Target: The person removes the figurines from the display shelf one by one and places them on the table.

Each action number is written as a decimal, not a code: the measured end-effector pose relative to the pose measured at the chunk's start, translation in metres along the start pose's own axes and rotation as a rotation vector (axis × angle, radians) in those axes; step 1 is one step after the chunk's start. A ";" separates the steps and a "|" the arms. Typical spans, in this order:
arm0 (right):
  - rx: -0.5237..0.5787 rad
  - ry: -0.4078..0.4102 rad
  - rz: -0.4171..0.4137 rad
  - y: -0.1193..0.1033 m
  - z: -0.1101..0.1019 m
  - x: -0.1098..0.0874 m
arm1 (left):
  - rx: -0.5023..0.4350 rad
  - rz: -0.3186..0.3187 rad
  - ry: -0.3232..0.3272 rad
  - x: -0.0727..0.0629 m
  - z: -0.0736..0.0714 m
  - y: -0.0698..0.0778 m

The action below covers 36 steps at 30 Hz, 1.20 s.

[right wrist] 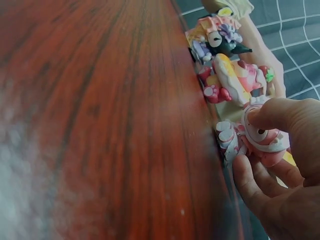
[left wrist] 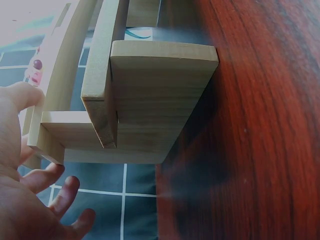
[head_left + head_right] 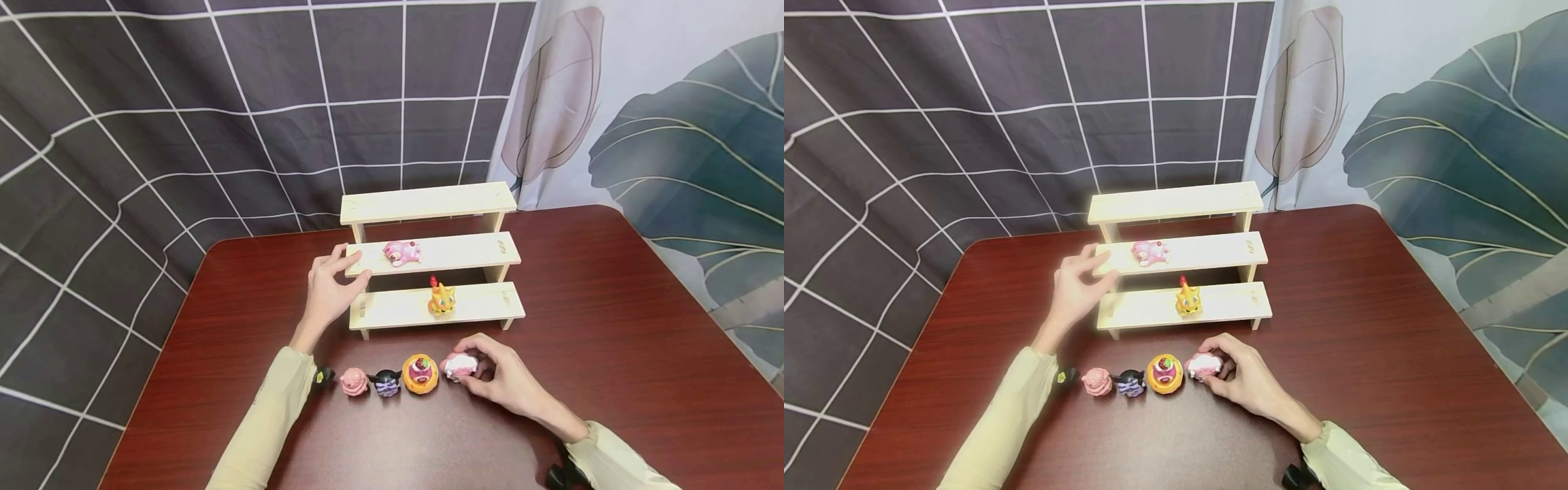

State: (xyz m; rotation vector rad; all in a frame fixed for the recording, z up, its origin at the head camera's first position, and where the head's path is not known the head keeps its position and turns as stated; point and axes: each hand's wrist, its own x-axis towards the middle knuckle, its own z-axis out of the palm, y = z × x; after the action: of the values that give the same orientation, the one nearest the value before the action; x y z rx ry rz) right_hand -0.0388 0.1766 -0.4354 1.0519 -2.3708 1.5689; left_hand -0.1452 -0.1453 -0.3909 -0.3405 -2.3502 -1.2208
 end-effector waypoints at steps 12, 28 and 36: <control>-0.053 -0.034 0.013 0.001 -0.002 0.000 | -0.002 -0.007 -0.002 0.000 0.000 0.000; -0.091 -0.083 0.022 0.002 -0.005 0.000 | -0.003 -0.030 -0.009 -0.003 0.001 0.000; -0.111 -0.095 0.018 -0.001 -0.008 0.002 | -0.003 -0.022 -0.003 -0.001 0.000 0.002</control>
State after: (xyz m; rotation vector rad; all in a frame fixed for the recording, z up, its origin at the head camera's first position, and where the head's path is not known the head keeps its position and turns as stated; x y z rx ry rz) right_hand -0.0415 0.1826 -0.4298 1.1086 -2.5034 1.4036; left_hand -0.1434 -0.1442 -0.3904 -0.3181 -2.3609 -1.2354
